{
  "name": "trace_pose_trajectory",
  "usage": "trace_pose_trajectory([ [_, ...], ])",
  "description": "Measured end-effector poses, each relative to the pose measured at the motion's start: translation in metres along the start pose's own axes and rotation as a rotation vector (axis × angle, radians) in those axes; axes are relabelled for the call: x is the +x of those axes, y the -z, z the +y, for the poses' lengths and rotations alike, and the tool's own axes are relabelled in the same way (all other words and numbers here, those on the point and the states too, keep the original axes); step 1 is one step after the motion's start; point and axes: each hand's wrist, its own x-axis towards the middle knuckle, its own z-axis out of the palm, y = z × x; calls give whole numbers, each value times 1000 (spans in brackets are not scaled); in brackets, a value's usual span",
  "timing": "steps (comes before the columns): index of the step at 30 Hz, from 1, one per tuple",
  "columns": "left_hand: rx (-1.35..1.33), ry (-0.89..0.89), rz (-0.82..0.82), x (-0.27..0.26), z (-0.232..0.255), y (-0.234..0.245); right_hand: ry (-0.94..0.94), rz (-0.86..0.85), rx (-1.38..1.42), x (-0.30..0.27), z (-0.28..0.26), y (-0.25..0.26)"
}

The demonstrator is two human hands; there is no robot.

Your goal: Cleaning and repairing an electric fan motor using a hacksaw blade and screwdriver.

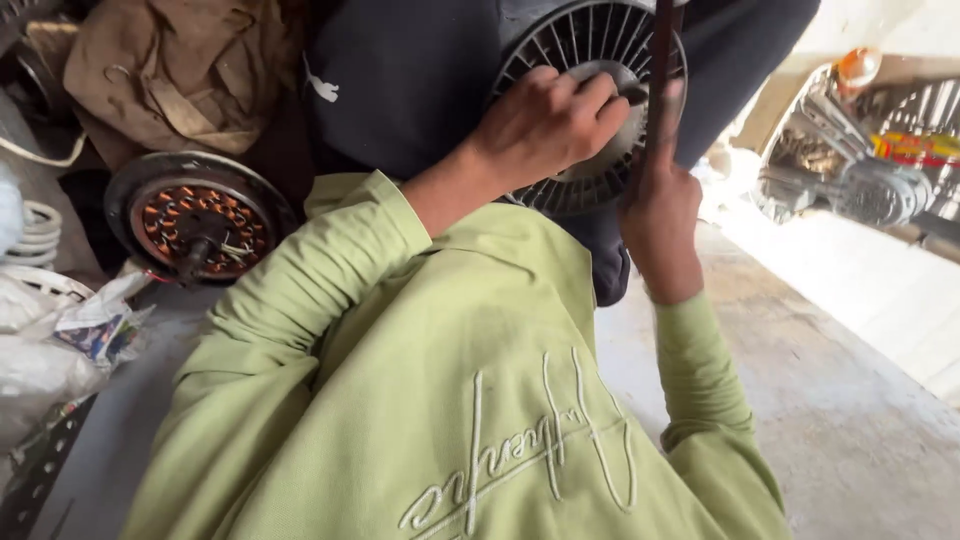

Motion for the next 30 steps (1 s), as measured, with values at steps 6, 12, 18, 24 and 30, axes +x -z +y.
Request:
trace_pose_trajectory([
  [6,24,4,18,3,1,3,-10,669,819,-14,33,-26],
  [12,75,-23,-69,4,2,6,347,395,130,-5,-33,70],
  [18,-4,22,18,6,1,9,69,-17,280,5,-51,66],
  [24,45,6,-58,6,2,6,69,6,24,4,-39,55],
  [30,56,-2,-75,8,1,11,55,54,6,10,-33,47],
])
